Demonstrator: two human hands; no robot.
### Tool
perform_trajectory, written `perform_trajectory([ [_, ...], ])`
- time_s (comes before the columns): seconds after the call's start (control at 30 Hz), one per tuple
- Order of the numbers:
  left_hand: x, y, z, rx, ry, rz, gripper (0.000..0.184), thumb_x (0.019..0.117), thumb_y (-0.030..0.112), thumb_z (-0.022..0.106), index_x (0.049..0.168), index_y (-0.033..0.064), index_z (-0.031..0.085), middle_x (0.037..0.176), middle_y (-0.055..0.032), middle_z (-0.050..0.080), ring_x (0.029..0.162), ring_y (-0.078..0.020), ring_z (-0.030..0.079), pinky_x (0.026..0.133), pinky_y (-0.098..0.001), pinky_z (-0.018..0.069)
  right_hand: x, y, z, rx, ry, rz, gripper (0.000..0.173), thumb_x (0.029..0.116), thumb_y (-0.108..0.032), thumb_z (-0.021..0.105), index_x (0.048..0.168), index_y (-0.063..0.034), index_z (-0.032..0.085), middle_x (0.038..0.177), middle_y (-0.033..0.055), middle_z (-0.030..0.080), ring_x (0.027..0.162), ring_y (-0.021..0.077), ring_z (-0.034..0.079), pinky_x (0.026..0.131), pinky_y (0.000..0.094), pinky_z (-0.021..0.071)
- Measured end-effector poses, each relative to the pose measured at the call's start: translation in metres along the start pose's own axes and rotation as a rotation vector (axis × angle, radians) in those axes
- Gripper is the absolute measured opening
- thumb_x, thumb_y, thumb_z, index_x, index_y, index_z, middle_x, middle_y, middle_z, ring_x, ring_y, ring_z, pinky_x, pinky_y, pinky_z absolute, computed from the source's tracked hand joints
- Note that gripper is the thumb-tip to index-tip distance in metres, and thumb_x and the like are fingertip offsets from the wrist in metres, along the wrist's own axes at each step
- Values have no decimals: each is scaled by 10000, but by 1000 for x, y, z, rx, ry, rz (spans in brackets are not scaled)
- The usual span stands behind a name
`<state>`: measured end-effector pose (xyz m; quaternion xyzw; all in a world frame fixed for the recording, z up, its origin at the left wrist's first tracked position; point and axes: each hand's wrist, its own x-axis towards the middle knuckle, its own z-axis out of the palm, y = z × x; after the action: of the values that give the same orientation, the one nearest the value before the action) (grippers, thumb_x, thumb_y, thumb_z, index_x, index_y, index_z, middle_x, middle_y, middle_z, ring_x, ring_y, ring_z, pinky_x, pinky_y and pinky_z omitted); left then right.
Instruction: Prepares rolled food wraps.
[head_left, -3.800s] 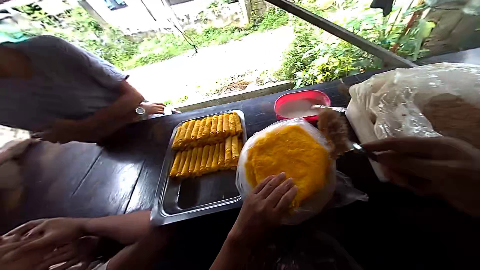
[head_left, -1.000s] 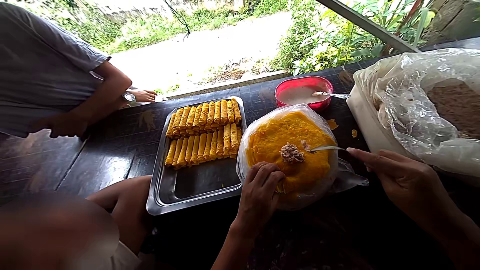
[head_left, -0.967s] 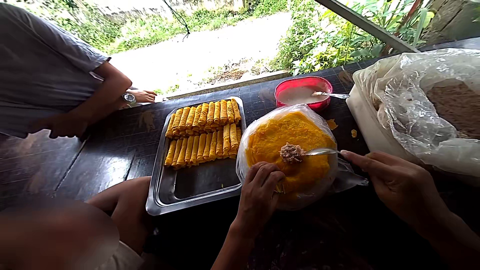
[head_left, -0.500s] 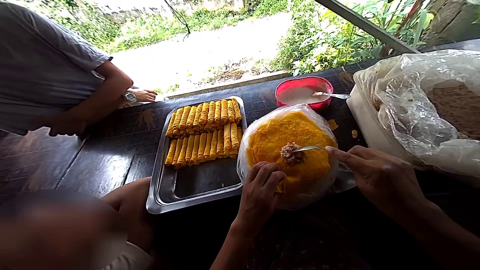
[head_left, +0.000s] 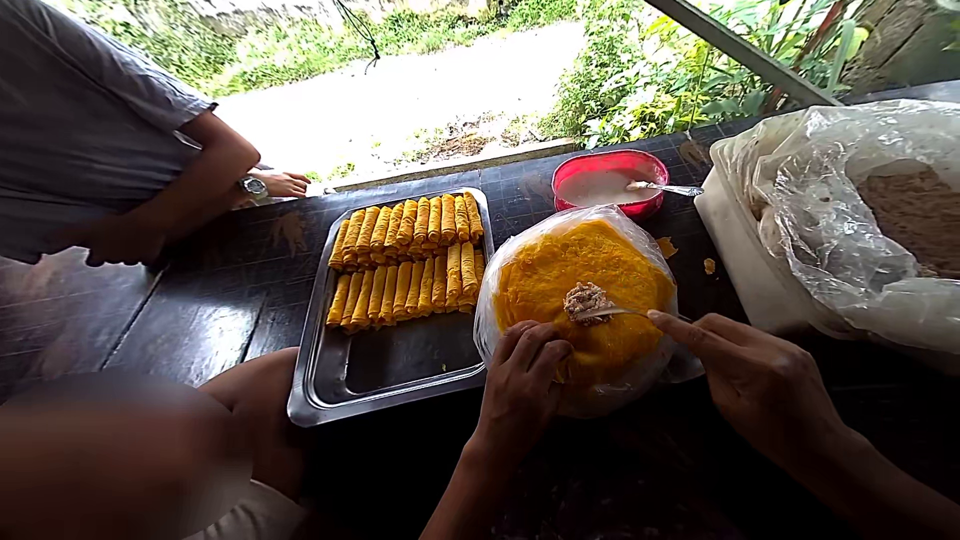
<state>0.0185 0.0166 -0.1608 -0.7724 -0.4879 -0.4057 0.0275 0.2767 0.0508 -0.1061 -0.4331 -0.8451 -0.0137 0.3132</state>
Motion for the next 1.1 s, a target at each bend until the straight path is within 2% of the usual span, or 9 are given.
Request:
perform_trajectory([
  [0.13, -1, -1, 0, -16, -4, 2, 128, 961, 108, 579, 1028, 136, 684, 1080, -40, 697, 1166, -198, 607, 1090, -298, 420, -10, 2, 7, -45, -24, -43, 525, 897, 17, 451, 1242, -218, 771, 739, 73, 643, 600, 230, 612, 475, 341, 441],
  [0.37, -1, -1, -1, -26, -4, 3, 124, 949, 96, 592, 1032, 137, 675, 1074, -39, 690, 1168, -196, 602, 1088, -288, 419, -17, 17, -10, 3, -52, -57, 502, 939, -17, 434, 1232, -243, 773, 770, 66, 672, 621, 215, 627, 493, 346, 456],
  [0.47, -1, 0, 0, -18, 1, 1, 127, 950, 95, 587, 1031, 139, 674, 1072, -39, 691, 1164, -196, 604, 1084, -290, 419, -16, 19, -14, 36, -29, -19, 478, 950, -22, 433, 1221, -212, 777, 779, 65, 679, 644, 198, 630, 521, 332, 466],
  [0.53, -1, 0, 0, -13, 3, 2, 136, 945, 81, 586, 1028, 136, 678, 1074, -40, 694, 1163, -197, 607, 1085, -293, 420, -15, 19, -9, 40, 5, -2, 466, 959, -13, 442, 1228, -195, 775, 808, 81, 694, 675, 209, 646, 552, 332, 486],
  [0.63, -1, 0, 0, -13, 0, 6, 149, 929, 67, 591, 1029, 138, 677, 1077, -39, 690, 1164, -199, 604, 1095, -297, 414, -18, 22, 7, 24, 21, -18, 509, 925, 20, 444, 1236, -213, 773, 806, 91, 692, 677, 238, 650, 553, 357, 494],
  [0.9, 0, -1, 0, -12, 2, 10, 126, 947, 89, 583, 1024, 137, 670, 1073, -42, 686, 1162, -197, 601, 1091, -293, 413, -26, 36, -13, 118, -38, -7, 491, 943, -19, 434, 1212, -237, 782, 812, 48, 704, 691, 163, 657, 582, 313, 511],
  [1.0, 1, 0, 0, -2, -1, 12, 113, 954, 103, 594, 1022, 134, 679, 1072, -44, 691, 1158, -200, 608, 1092, -298, 417, -19, 24, -13, 139, -17, 27, 461, 961, -31, 442, 1224, -210, 775, 810, 37, 697, 685, 140, 647, 584, 292, 517],
  [1.1, 0, 0, 0, 10, -4, 7, 123, 953, 89, 588, 1013, 124, 690, 1073, -46, 699, 1155, -200, 613, 1086, -294, 421, -11, 4, -2, 97, 16, 35, 454, 948, -16, 455, 1232, -179, 770, 803, 64, 692, 661, 182, 645, 554, 319, 510],
])
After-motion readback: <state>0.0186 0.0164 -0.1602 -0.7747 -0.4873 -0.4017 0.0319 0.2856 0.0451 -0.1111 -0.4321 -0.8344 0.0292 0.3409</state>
